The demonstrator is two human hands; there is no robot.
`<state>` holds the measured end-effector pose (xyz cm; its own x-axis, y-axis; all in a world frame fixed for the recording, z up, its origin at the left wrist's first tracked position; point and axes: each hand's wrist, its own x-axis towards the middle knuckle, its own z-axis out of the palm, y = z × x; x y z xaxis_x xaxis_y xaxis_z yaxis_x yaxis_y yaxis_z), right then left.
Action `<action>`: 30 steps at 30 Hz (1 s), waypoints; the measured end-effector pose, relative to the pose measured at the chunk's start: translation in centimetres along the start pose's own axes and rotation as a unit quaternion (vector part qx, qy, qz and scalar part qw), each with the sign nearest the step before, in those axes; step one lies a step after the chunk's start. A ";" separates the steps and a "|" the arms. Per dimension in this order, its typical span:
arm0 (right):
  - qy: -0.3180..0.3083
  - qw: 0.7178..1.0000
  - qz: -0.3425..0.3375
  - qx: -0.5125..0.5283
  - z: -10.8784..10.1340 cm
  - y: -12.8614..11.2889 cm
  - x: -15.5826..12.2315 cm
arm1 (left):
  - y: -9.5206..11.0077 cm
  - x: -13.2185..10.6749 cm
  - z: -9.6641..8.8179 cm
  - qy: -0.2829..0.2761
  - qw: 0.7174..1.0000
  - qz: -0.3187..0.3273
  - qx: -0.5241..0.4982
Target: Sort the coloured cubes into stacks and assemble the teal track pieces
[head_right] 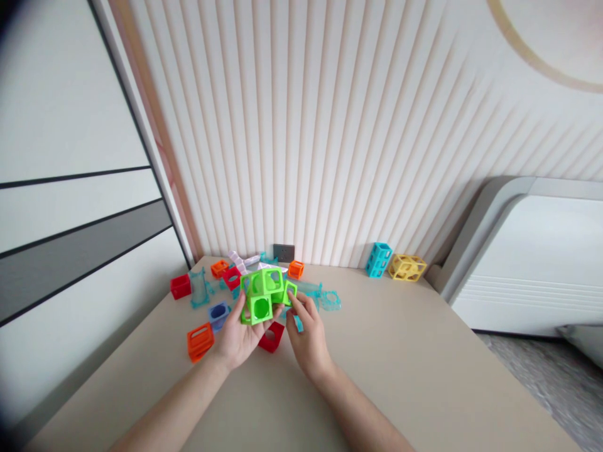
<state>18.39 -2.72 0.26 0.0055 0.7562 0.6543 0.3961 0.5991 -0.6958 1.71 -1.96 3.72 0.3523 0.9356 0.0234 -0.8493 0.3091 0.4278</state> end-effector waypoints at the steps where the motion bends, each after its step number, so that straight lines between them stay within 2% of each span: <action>1: -0.001 0.999 -0.016 -0.028 -0.3 0.1 0.2 | 0.0 0.0 -0.1 -0.004 1.000 -0.003 -0.005; 6: -0.006 0.988 -0.079 -0.134 -1.8 0.3 1.0 | 0.2 0.0 -0.2 0.001 1.000 -0.015 0.008; 10: 0.019 0.989 -0.069 -0.133 -2.3 0.4 1.2 | 0.3 -0.1 0.0 0.018 0.999 -0.011 0.043; 14: 0.064 0.993 -0.028 -0.093 -2.2 0.1 1.2 | 0.1 0.0 -0.1 0.040 0.997 0.006 0.067; 17: 0.064 0.997 0.032 -0.022 -1.9 -0.1 1.3 | 0.0 0.2 -0.4 0.058 0.994 0.021 0.088; 22: 0.076 0.977 0.161 0.121 -1.1 0.1 1.2 | 0.1 0.6 -0.5 0.082 0.982 0.111 0.128; 25: 0.092 0.963 0.186 0.171 -0.8 0.0 1.3 | 0.2 0.6 -0.1 0.075 0.975 0.140 0.158; 30: 0.082 0.955 0.197 0.208 -0.7 -0.5 1.2 | -0.1 0.3 0.3 0.031 0.965 0.121 0.229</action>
<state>18.88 -2.28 1.60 0.2361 0.9137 0.3308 -0.0642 0.3543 -0.9329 2.00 -1.74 3.99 0.1282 0.9839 0.1247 -0.6355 -0.0151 0.7719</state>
